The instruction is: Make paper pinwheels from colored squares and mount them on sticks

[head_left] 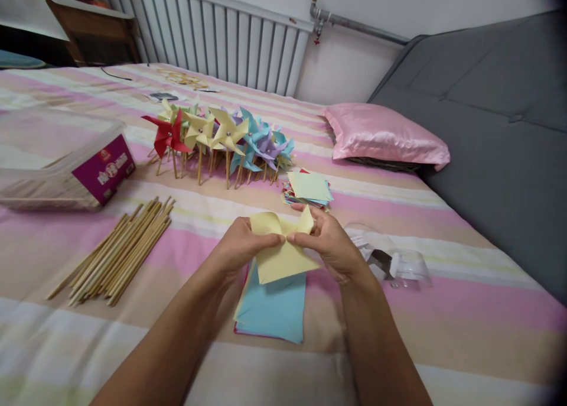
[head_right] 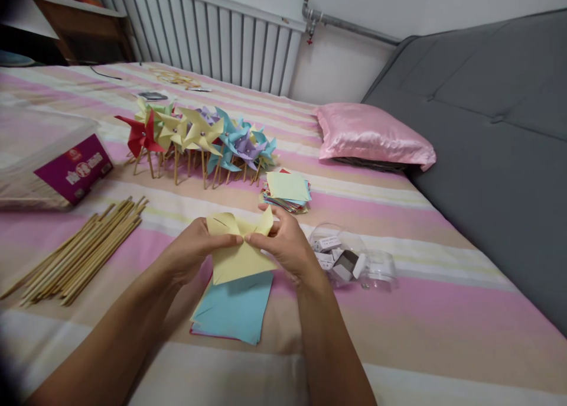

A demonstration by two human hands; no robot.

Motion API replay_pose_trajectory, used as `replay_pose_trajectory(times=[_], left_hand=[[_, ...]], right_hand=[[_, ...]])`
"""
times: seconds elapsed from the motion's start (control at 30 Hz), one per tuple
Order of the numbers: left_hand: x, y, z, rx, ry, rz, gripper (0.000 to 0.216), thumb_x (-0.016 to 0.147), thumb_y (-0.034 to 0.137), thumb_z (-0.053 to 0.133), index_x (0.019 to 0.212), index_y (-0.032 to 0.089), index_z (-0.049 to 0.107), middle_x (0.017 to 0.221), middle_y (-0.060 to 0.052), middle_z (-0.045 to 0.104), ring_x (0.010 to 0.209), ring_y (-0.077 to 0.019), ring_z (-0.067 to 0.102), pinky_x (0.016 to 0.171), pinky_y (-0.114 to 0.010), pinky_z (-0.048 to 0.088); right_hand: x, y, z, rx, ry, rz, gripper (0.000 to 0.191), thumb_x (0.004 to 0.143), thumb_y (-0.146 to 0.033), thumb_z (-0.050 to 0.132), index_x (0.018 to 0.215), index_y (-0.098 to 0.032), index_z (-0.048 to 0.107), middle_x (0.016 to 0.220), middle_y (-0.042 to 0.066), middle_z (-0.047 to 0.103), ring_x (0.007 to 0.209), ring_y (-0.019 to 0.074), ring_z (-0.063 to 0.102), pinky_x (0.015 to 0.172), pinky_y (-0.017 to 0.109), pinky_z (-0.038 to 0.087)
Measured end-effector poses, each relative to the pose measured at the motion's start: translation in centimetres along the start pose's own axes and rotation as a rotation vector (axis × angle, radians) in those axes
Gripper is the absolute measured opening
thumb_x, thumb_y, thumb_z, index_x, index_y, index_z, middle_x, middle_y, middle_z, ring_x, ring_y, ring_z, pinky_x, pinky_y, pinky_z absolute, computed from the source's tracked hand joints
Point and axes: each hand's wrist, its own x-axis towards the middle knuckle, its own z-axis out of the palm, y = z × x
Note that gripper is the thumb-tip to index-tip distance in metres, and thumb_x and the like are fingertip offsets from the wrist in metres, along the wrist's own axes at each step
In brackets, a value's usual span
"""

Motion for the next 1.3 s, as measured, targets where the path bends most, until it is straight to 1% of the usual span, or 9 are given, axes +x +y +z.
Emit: replay_pose_trajectory(times=[0.13,0.2,0.27,0.4,0.47,0.57,0.7,0.9,1.3], left_hand=[[0.3,0.0,-0.3,-0.108,0.158,0.093,0.023,0.056,0.018,0.073,0.077,0.011,0.070,0.071,-0.004,0.070,0.064,-0.0166,0.062,0.060,-0.024,0.045],[0.5,0.1,-0.6,-0.180,0.255,0.125,0.025,0.055,0.018,0.074,0.078,0.011,0.070,0.073,-0.005,0.071,0.065,-0.0165,0.063,0.060,-0.024,0.046],[0.7,0.3,-0.8,-0.249,0.318,0.132,0.027,0.053,0.018,0.075,0.078,0.011,0.070,0.074,-0.005,0.071,0.066,-0.0157,0.063,0.061,-0.023,0.045],[0.8,0.4,-1.1,-0.349,0.310,0.113,0.026,0.053,0.017,0.076,0.076,0.010,0.069,0.074,-0.004,0.071,0.066,-0.0143,0.062,0.062,-0.023,0.046],[0.9,0.4,-1.1,-0.379,0.266,0.099,0.022,0.054,0.016,0.075,0.075,0.010,0.069,0.072,-0.004,0.070,0.066,-0.0144,0.061,0.061,-0.023,0.046],[0.8,0.3,-1.1,-0.403,0.207,0.080,0.018,0.056,0.015,0.074,0.073,0.010,0.069,0.070,-0.005,0.070,0.065,-0.0144,0.061,0.060,-0.023,0.045],[0.7,0.3,-0.8,-0.406,0.205,0.090,0.017,0.055,0.014,0.076,0.070,0.010,0.070,0.068,-0.003,0.069,0.063,-0.0126,0.060,0.060,-0.022,0.044],[0.4,0.0,-0.3,-0.288,0.278,0.202,0.020,0.057,0.021,0.077,0.073,0.012,0.069,0.072,-0.002,0.069,0.066,-0.0129,0.059,0.061,-0.023,0.043],[0.3,-0.4,0.4,-0.074,0.330,0.345,0.013,0.059,0.023,0.076,0.060,0.013,0.068,0.059,0.001,0.061,0.055,-0.0119,0.053,0.053,-0.023,0.040]], right_hand=[[0.2,0.0,0.2,-0.129,0.217,-0.328,0.068,0.064,-0.027,0.079,0.123,-0.023,0.047,0.093,0.003,0.066,0.086,0.0170,0.062,0.077,0.031,0.048],[0.0,-0.2,0.1,-0.216,0.330,-0.510,0.049,0.069,-0.027,0.075,0.114,-0.024,0.057,0.086,0.000,0.065,0.083,0.0151,0.061,0.077,0.030,0.047],[-0.4,-0.5,0.1,-0.272,0.291,-0.570,0.028,0.075,-0.026,0.071,0.101,-0.024,0.064,0.071,-0.002,0.063,0.069,0.0134,0.060,0.068,0.028,0.048],[-1.1,-0.5,0.2,-0.429,-0.123,-0.417,0.021,0.077,-0.021,0.067,0.097,-0.023,0.071,0.066,-0.001,0.068,0.058,0.0133,0.063,0.055,0.026,0.048],[-0.9,-0.1,0.5,-0.492,-0.185,-0.381,0.027,0.076,-0.018,0.067,0.102,-0.024,0.071,0.074,0.000,0.072,0.061,0.0138,0.065,0.057,0.026,0.050],[-0.4,0.5,0.9,-0.501,-0.116,-0.451,0.021,0.077,-0.020,0.067,0.096,-0.025,0.074,0.085,0.001,0.075,0.067,0.0142,0.067,0.062,0.027,0.052],[0.1,0.8,1.3,-0.404,-0.027,-0.508,0.009,0.074,-0.029,0.073,0.081,-0.024,0.076,0.080,0.002,0.075,0.070,0.0162,0.068,0.063,0.028,0.054],[0.4,1.2,1.8,-0.239,0.115,-0.449,0.015,0.073,-0.035,0.074,0.072,-0.021,0.072,0.068,0.001,0.071,0.061,0.0165,0.069,0.057,0.027,0.055],[0.7,1.5,2.5,-0.235,0.303,-0.405,0.021,0.071,-0.037,0.073,0.071,-0.017,0.068,0.074,0.003,0.069,0.060,0.0170,0.069,0.057,0.027,0.055]])
